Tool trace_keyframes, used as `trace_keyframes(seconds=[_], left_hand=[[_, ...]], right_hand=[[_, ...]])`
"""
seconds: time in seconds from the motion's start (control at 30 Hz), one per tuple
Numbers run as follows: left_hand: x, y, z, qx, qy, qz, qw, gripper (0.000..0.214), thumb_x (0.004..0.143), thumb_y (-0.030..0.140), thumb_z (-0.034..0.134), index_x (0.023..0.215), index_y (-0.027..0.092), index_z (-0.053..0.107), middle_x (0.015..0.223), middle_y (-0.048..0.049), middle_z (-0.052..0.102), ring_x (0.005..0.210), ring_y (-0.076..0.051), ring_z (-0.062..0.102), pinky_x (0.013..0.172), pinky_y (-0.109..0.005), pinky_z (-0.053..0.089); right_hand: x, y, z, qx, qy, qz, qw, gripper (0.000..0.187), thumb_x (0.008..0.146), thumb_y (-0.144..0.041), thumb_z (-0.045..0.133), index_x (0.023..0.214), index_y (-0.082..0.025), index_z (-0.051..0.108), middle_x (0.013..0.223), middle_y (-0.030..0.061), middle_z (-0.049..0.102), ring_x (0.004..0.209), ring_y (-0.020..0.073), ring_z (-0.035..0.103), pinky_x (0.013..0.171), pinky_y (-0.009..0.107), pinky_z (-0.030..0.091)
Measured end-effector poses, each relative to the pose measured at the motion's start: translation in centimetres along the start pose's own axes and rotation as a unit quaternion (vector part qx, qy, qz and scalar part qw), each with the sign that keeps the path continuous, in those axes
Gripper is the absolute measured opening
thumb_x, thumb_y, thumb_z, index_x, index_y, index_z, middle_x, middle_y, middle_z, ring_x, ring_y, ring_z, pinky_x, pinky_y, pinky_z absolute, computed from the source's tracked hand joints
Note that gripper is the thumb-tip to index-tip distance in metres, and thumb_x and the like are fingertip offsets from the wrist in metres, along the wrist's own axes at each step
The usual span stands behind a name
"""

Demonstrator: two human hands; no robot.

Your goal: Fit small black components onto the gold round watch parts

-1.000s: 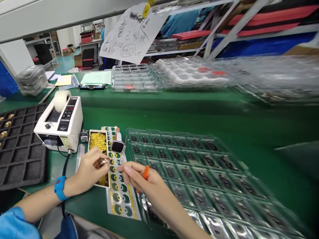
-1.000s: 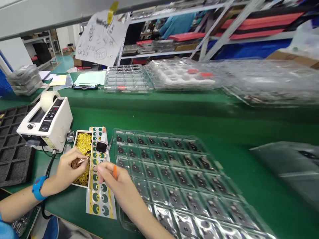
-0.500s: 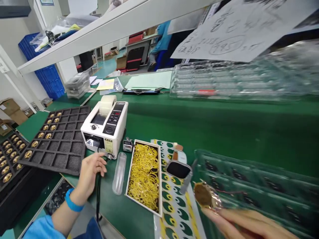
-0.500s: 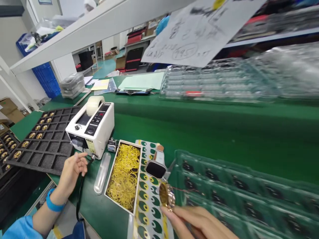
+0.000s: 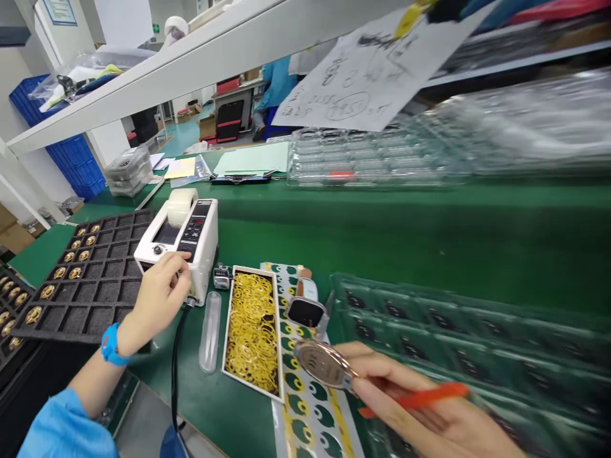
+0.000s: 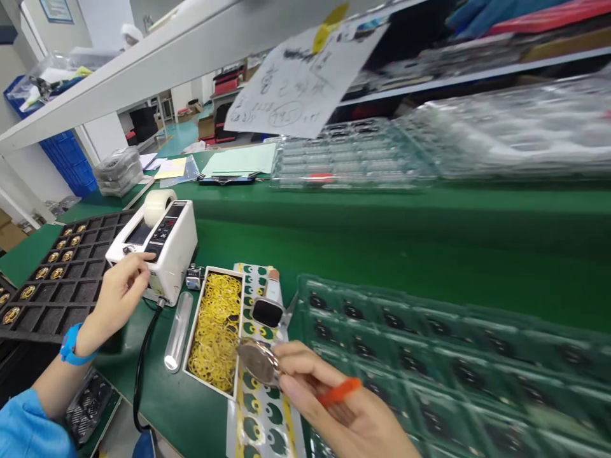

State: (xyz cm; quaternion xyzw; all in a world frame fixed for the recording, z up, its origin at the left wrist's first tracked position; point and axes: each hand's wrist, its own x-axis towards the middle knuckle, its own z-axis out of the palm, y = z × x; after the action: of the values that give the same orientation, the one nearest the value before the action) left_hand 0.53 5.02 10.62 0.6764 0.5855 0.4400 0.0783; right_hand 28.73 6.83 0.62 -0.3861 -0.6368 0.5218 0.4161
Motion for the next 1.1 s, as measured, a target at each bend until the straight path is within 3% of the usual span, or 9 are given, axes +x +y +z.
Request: trace_keyframes(seconds=[0.07, 0.17, 0.33, 0.43, 1.1], left_hand=[[0.7, 0.9, 0.3, 0.014, -0.004, 0.010, 1.000, 0.016, 0.085, 0.014, 0.047, 0.071, 0.019, 0.053, 0.085, -0.0044, 0.063, 0.068, -0.015, 0.053, 0.061, -0.027, 0.037], [0.8, 2.5, 1.8, -0.084, -0.017, 0.025, 0.996, 0.018, 0.086, 0.017, 0.050, 0.068, 0.019, 0.052, 0.081, -0.0027, 0.057, 0.068, -0.014, 0.050, 0.059, -0.026, 0.035], [-1.0, 3.9, 6.2, -0.277, -0.232, -0.061, 0.931, 0.024, 0.085, 0.027, 0.058, 0.063, 0.018, 0.057, 0.071, -0.0002, 0.046, 0.066, -0.014, 0.043, 0.059, -0.027, 0.034], [-2.0, 3.4, 8.1, -0.299, -0.279, -0.105, 0.906, 0.025, 0.084, 0.031, 0.061, 0.062, 0.018, 0.060, 0.069, 0.0011, 0.042, 0.063, -0.013, 0.039, 0.057, -0.027, 0.030], [-2.6, 2.9, 8.9, -0.250, -0.301, -0.120, 0.913, 0.025, 0.083, 0.026, 0.057, 0.060, 0.017, 0.057, 0.065, 0.0026, 0.041, 0.058, -0.012, 0.038, 0.053, -0.026, 0.030]], right_hand=[[0.1, -1.1, 0.1, 0.023, -0.008, 0.045, 0.999, 0.037, 0.078, -0.061, 0.062, 0.073, -0.025, 0.067, 0.089, 0.0131, 0.064, 0.087, 0.0289, 0.063, 0.071, 0.038, 0.054], [0.1, -2.2, 0.5, 0.067, 0.004, 0.109, 0.992, 0.048, 0.073, -0.070, 0.062, 0.076, -0.022, 0.061, 0.078, 0.0066, 0.060, 0.073, 0.0224, 0.058, 0.064, 0.035, 0.052], [0.2, -2.6, 1.0, 0.135, -0.025, 0.150, 0.979, 0.053, 0.073, -0.072, 0.062, 0.074, -0.020, 0.052, 0.059, -0.0042, 0.041, 0.052, 0.0106, 0.035, 0.052, 0.024, 0.033], [0.2, -2.5, 1.2, 0.160, -0.041, 0.148, 0.975, 0.051, 0.075, -0.069, 0.062, 0.073, -0.019, 0.052, 0.060, -0.0046, 0.041, 0.053, 0.0099, 0.033, 0.054, 0.023, 0.029], [-0.2, -2.7, 1.6, 0.191, -0.038, 0.131, 0.972, 0.044, 0.081, -0.061, 0.063, 0.071, -0.019, 0.052, 0.057, -0.0063, 0.039, 0.053, 0.0087, 0.032, 0.054, 0.023, 0.032]])
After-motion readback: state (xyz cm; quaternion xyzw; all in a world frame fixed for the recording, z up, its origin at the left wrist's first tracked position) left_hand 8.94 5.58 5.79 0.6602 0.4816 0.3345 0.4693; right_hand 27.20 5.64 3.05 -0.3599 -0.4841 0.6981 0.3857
